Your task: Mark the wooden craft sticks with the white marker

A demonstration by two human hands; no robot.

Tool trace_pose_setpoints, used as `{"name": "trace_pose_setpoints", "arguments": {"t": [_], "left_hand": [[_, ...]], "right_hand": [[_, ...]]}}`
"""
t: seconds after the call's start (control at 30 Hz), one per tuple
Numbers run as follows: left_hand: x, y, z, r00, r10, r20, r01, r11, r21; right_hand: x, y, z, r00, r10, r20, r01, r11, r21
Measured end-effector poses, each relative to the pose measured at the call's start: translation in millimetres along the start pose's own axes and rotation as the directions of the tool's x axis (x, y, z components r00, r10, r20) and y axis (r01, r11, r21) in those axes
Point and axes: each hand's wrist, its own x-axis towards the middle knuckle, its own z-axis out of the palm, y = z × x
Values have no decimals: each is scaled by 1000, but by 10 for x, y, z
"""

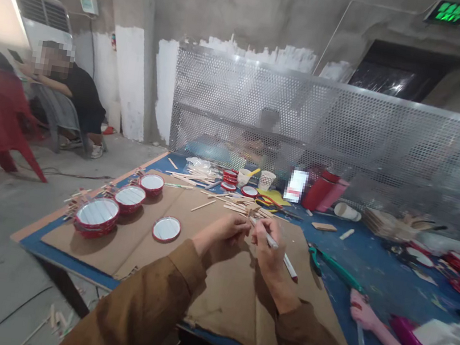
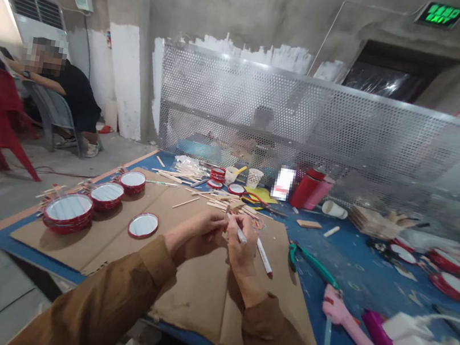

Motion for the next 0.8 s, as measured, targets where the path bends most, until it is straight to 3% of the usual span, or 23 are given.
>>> {"name": "trace_pose_setpoints", "arguments": {"t": [0.1, 0.23, 0.8], "left_hand": [[-13, 27, 4, 1000, -19, -1, 19, 1000, 11], [1, 14, 9, 1000, -26, -15, 26, 1000, 13], [5, -77, 6, 999, 51, -3, -51, 999, -11]], "right_hand": [[-7, 9, 9, 999, -7, -46, 9, 999, 40], [-13, -10, 13, 1000, -23, -19, 23, 1000, 14], [-37, 41, 46, 990, -126, -64, 120, 989, -91]]}}
